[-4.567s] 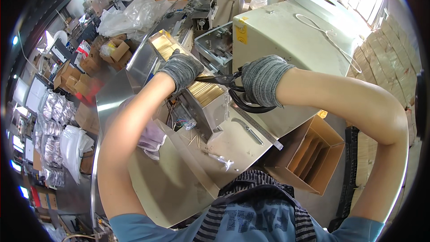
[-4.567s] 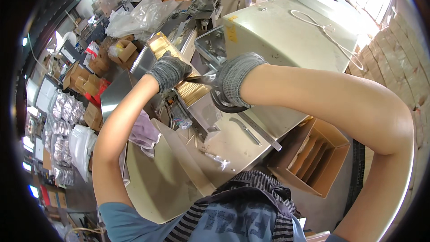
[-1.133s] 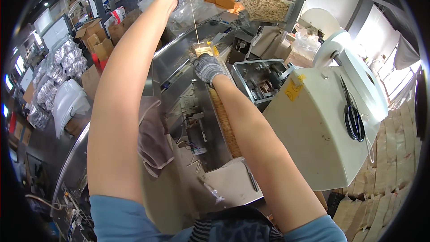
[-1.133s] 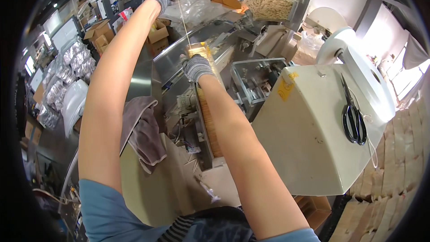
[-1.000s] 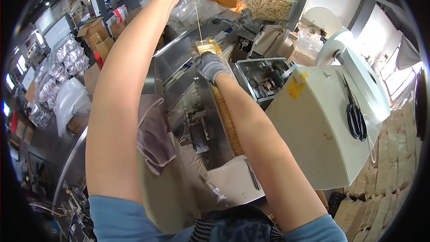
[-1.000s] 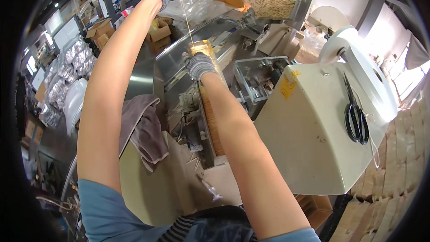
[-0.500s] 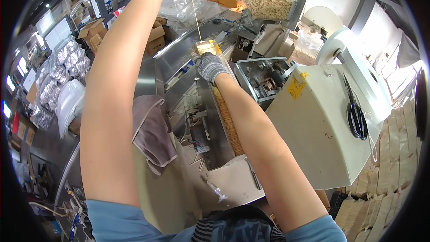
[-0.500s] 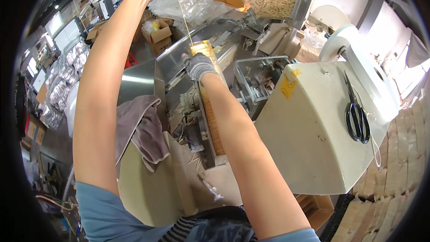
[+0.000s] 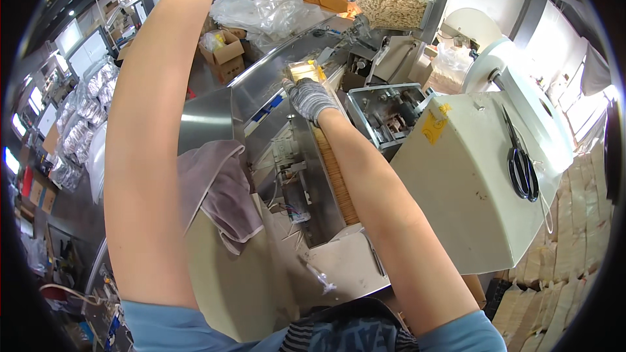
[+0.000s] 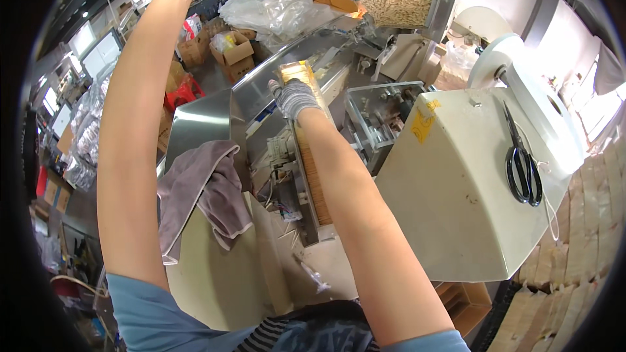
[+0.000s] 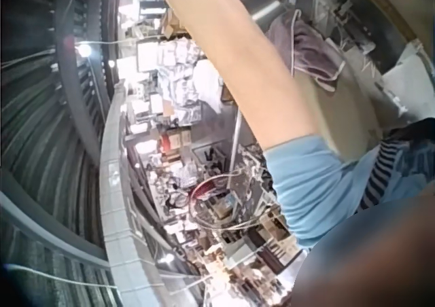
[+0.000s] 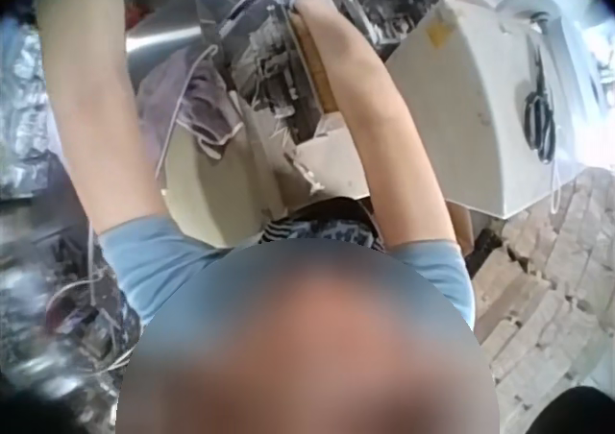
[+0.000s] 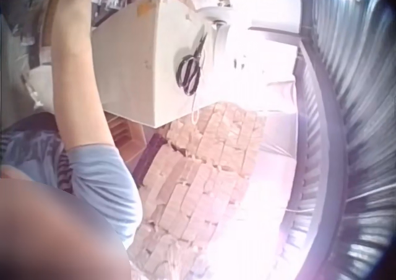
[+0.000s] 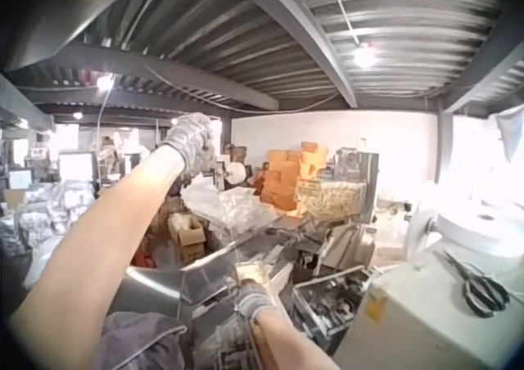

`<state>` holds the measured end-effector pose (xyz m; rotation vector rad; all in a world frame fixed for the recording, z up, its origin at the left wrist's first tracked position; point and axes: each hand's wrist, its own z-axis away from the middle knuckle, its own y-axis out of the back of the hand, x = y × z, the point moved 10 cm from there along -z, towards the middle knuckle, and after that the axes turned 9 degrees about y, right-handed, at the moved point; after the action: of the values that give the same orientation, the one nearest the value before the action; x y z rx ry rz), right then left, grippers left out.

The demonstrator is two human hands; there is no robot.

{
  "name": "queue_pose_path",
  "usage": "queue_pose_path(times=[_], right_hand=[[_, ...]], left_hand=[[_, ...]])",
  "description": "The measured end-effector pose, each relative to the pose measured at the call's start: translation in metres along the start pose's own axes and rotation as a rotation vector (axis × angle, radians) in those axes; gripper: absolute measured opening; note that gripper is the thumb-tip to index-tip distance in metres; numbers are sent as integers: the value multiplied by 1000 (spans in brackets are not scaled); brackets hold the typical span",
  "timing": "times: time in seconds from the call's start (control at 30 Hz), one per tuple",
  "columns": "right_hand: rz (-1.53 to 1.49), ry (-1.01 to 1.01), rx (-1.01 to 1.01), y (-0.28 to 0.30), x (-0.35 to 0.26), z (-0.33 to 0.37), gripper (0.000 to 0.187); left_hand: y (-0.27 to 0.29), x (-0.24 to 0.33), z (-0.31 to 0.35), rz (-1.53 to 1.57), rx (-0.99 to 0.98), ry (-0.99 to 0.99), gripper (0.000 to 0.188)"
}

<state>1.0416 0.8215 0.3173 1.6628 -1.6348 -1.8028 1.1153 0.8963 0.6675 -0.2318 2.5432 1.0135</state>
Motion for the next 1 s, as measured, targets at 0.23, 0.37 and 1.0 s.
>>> queue_pose_path(times=[0.23, 0.37, 1.0], right_hand=[[16, 61, 14, 7, 0, 0, 55], [-238, 253, 284, 20, 10, -13, 46], [-1237, -161, 409, 25, 37, -14, 54]], left_hand=[[43, 16, 16, 793, 76, 831, 13], [71, 76, 46, 960, 47, 797, 16], [98, 101, 133, 495, -27, 612, 15]])
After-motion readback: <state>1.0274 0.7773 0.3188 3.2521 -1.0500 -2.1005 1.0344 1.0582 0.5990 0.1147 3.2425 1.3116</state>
